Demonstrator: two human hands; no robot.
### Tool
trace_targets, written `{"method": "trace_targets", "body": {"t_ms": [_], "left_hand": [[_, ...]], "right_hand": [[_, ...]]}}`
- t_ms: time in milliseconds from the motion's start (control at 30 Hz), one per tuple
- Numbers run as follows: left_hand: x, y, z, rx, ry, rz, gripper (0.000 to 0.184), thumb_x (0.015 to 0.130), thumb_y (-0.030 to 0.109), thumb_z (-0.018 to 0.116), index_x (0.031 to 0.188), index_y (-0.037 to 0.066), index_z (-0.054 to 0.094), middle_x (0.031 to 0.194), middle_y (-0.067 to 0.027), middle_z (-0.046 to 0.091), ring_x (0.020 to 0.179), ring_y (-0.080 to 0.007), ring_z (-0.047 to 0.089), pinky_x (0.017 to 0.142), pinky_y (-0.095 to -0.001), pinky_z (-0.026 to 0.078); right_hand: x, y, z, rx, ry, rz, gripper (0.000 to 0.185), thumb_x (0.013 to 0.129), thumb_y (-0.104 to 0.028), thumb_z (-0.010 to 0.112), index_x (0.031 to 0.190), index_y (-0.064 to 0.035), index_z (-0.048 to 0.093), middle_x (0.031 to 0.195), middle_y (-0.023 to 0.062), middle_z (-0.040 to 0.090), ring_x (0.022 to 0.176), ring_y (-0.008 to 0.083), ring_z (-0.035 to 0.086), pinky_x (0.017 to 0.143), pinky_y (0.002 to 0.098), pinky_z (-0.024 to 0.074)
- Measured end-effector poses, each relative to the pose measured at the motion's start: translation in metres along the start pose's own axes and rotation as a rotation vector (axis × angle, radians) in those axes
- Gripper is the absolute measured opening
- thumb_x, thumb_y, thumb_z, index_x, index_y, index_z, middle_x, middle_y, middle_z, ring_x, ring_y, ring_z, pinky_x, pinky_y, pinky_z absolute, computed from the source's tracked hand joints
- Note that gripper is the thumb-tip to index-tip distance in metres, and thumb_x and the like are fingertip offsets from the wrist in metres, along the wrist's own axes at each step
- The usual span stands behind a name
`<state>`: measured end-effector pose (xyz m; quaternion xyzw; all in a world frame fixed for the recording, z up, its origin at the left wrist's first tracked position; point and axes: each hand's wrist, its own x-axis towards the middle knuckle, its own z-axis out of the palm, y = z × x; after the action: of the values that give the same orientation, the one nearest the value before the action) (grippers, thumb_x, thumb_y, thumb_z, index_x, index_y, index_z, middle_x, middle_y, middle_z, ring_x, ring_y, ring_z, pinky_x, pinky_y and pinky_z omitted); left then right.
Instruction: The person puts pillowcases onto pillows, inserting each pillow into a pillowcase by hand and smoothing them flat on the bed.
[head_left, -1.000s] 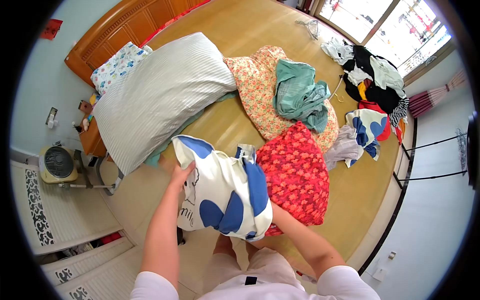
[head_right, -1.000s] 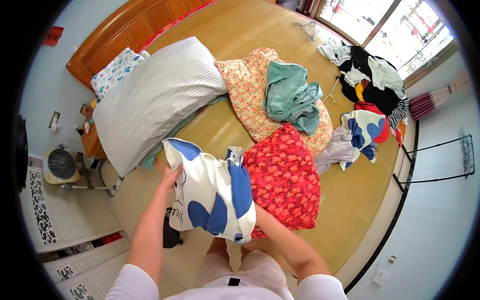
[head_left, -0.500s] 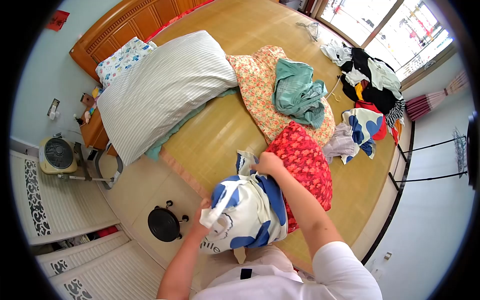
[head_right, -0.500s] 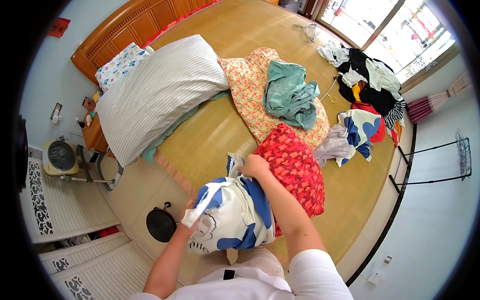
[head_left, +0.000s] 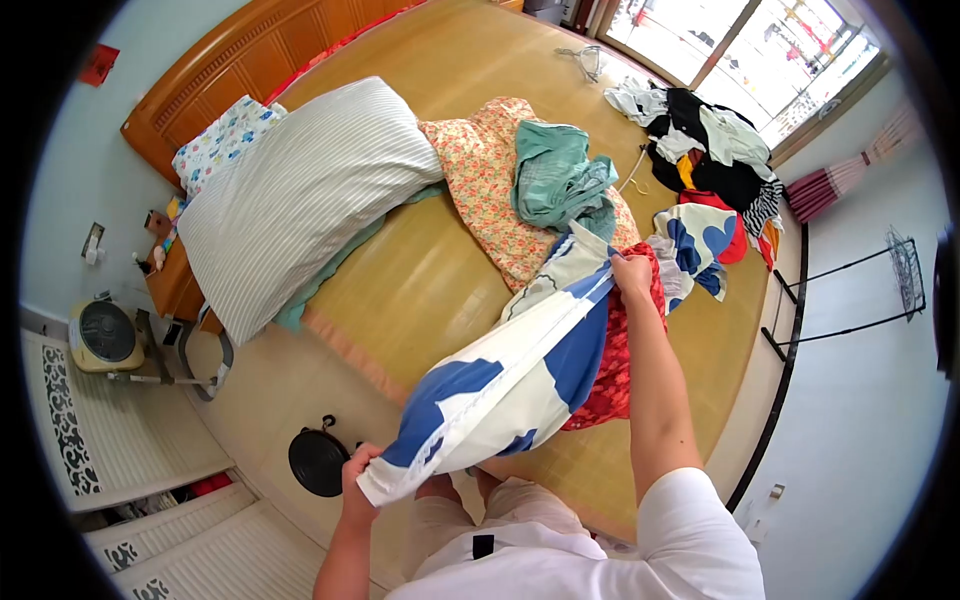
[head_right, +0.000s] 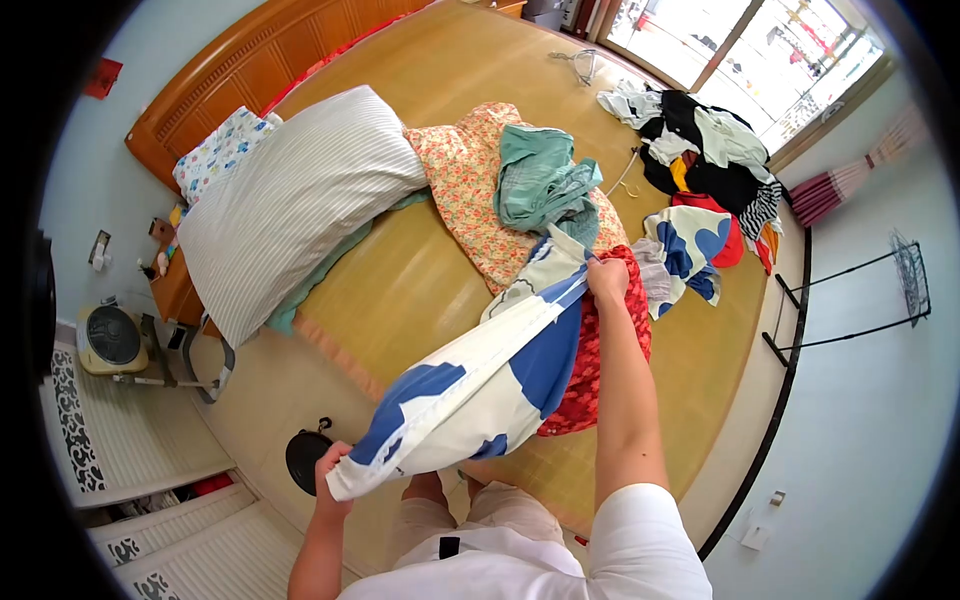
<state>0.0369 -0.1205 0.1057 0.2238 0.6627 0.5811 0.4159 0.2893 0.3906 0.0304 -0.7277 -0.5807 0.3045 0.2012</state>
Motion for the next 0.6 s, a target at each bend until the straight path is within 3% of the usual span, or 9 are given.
{"method": "trace_targets", "body": {"t_ms": [33, 100, 167, 200, 267, 367, 467, 567, 600], "left_hand": [[0.007, 0.004, 0.002, -0.225, 0.045, -0.184, 0.013, 0.079, 0.001, 0.062, 0.092, 0.0, 0.064, 0.084, -0.0015, 0.06, 0.084, -0.0079, 0.057, 0.075, -0.0239, 0.046], [0.049, -0.018, -0.014, -0.1, 0.085, 0.01, 0.029, 0.085, 0.006, 0.062, 0.113, 0.004, 0.056, 0.107, -0.0041, 0.06, 0.1, -0.0138, 0.057, 0.086, -0.03, 0.046], [0.093, -0.011, -0.001, -0.289, 0.353, -0.138, 0.032, 0.091, 0.006, 0.059, 0.122, 0.006, 0.05, 0.119, -0.005, 0.057, 0.108, -0.0183, 0.055, 0.094, -0.0352, 0.046], [0.119, 0.003, 0.004, -0.326, 0.348, -0.083, 0.036, 0.092, 0.009, 0.06, 0.126, 0.006, 0.048, 0.121, -0.0047, 0.056, 0.109, -0.0199, 0.055, 0.095, -0.0372, 0.046], [0.15, 0.009, 0.005, -0.503, 0.197, 0.051, 0.049, 0.094, 0.011, 0.058, 0.137, 0.004, 0.036, 0.132, -0.0086, 0.05, 0.12, -0.0192, 0.047, 0.103, -0.0351, 0.037], [0.159, -0.026, 0.01, -0.181, 0.343, 0.095, 0.051, 0.094, 0.01, 0.057, 0.139, 0.003, 0.034, 0.13, -0.0088, 0.051, 0.121, -0.018, 0.047, 0.104, -0.0339, 0.035], [0.129, -0.105, 0.006, 0.011, 0.405, -0.194, 0.059, 0.088, 0.019, 0.067, 0.137, 0.003, 0.038, 0.129, -0.0128, 0.051, 0.116, -0.0218, 0.05, 0.099, -0.0352, 0.04], [0.101, -0.168, 0.004, -0.209, 0.401, -0.711, 0.041, 0.086, 0.026, 0.071, 0.118, 0.006, 0.054, 0.106, -0.0083, 0.062, 0.096, -0.0221, 0.059, 0.083, -0.0321, 0.047], [0.099, -0.169, 0.014, -0.199, 0.4, -0.719, 0.041, 0.086, 0.026, 0.071, 0.118, 0.006, 0.054, 0.106, -0.0083, 0.062, 0.096, -0.0221, 0.059, 0.083, -0.0321, 0.047]], "right_hand": [[-0.001, -0.002, -0.009, 0.002, 0.008, 0.002, 0.026, 0.081, -0.024, 0.068, 0.076, 0.0014, 0.069, 0.077, 0.0153, 0.069, 0.07, 0.0259, 0.066, 0.067, 0.0362, 0.0514], [-0.013, 0.0, -0.025, 0.493, -0.279, 0.181, 0.025, 0.085, -0.023, 0.066, 0.084, 0.0014, 0.067, 0.082, 0.0133, 0.069, 0.072, 0.0237, 0.067, 0.069, 0.033, 0.0553], [-0.039, -0.003, -0.047, 0.708, -0.474, 0.18, 0.023, 0.093, -0.022, 0.056, 0.092, 0.0005, 0.063, 0.083, 0.0099, 0.067, 0.074, 0.0205, 0.066, 0.071, 0.0317, 0.0575], [-0.058, -0.005, -0.056, 0.813, -0.533, 0.156, 0.023, 0.096, -0.021, 0.053, 0.093, 0.0004, 0.062, 0.082, 0.0098, 0.067, 0.075, 0.0204, 0.066, 0.071, 0.0323, 0.0574], [-0.1, 0.005, -0.07, 0.852, -0.636, 0.105, 0.025, 0.098, -0.02, 0.048, 0.093, 0.001, 0.061, 0.085, 0.0118, 0.067, 0.077, 0.021, 0.067, 0.071, 0.0334, 0.0572], [-0.167, 0.053, -0.075, 0.777, -0.928, 0.134, 0.027, 0.099, -0.021, 0.048, 0.098, 0.0024, 0.062, 0.093, 0.0146, 0.068, 0.081, 0.0216, 0.068, 0.072, 0.0353, 0.0568], [-0.238, 0.095, -0.043, 0.678, -0.943, 0.307, 0.023, 0.095, -0.016, 0.056, 0.105, 0.004, 0.063, 0.096, 0.0139, 0.068, 0.087, 0.0211, 0.067, 0.079, 0.0344, 0.0545], [-0.274, 0.133, 0.02, 0.611, -0.823, 0.066, 0.025, 0.09, -0.01, 0.062, 0.108, 0.006, 0.061, 0.101, 0.0152, 0.068, 0.095, 0.0227, 0.065, 0.084, 0.0324, 0.0518], [-0.278, 0.133, 0.036, 0.544, -0.716, -0.032, 0.031, 0.086, -0.013, 0.066, 0.11, 0.0063, 0.06, 0.103, 0.0171, 0.067, 0.098, 0.0252, 0.064, 0.085, 0.033, 0.0508]]}}
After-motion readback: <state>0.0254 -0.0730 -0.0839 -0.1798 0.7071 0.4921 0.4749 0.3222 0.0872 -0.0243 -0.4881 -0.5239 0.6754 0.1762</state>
